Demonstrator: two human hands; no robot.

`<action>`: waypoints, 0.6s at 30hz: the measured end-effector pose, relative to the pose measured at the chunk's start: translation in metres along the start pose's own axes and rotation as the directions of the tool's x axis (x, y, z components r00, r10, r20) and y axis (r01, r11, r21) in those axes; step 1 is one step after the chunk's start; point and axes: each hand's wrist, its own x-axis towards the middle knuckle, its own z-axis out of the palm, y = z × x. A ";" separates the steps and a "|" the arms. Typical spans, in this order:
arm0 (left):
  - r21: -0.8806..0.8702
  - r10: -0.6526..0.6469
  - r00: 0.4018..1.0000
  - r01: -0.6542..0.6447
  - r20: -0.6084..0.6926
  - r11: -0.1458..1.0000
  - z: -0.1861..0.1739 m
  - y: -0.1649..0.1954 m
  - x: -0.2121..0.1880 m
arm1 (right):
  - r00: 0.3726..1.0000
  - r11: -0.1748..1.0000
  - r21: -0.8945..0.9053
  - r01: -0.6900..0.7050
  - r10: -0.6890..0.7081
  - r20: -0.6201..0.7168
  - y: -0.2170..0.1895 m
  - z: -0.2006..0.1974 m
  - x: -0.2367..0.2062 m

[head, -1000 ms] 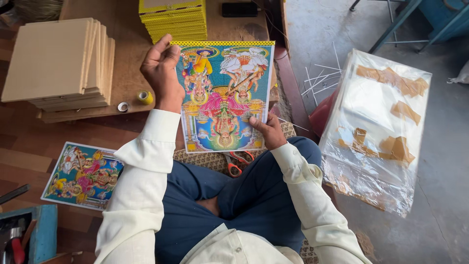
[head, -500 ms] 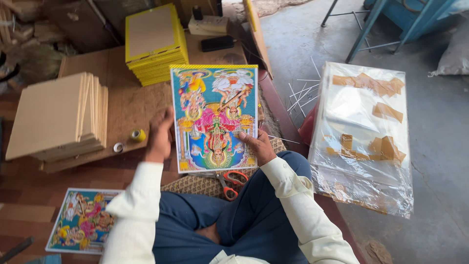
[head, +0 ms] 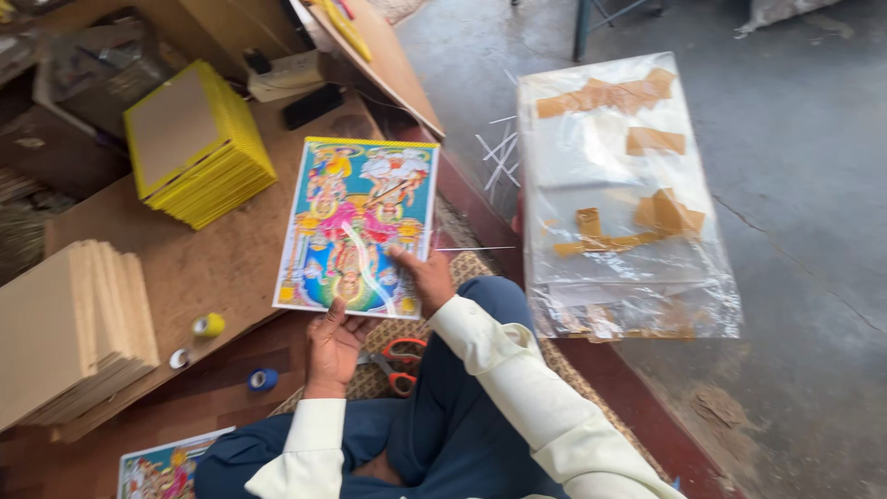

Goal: The person sits on the floor and assembles a decorative religious art piece. They place a printed image onto a cardboard backing, trim the edges with scissors, and apply a yellow decorative border tape around the perimeter. The person handles the image, cardboard, scissors, and tape to complete the assembly.

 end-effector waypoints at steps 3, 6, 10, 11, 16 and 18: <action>0.135 0.009 0.992 0.008 -0.124 0.991 0.006 -0.006 0.009 | 0.999 0.999 0.013 -0.029 0.030 -0.031 0.001 -0.004 0.002; 0.070 -0.027 0.985 0.039 -0.171 0.997 0.001 -0.013 0.011 | 0.996 0.998 -0.013 -0.065 0.064 -0.062 0.003 -0.006 0.004; -0.010 -0.012 0.976 0.010 -0.219 1.000 -0.008 -0.021 0.009 | 0.995 0.994 -0.050 -0.093 0.094 0.031 0.010 -0.012 0.006; -0.035 -0.003 0.972 -0.005 -0.236 0.999 -0.010 -0.021 0.010 | 0.992 0.986 -0.104 -0.128 0.129 0.000 0.013 -0.015 0.008; -0.076 0.088 0.956 -0.113 -0.280 0.991 -0.027 -0.010 0.026 | 0.987 0.962 -0.269 -0.049 0.006 -0.159 0.026 -0.034 0.028; -0.174 0.141 0.948 -0.196 -0.284 0.965 -0.041 -0.009 0.035 | 0.993 0.971 -0.224 0.089 -0.104 -0.052 0.028 -0.040 0.034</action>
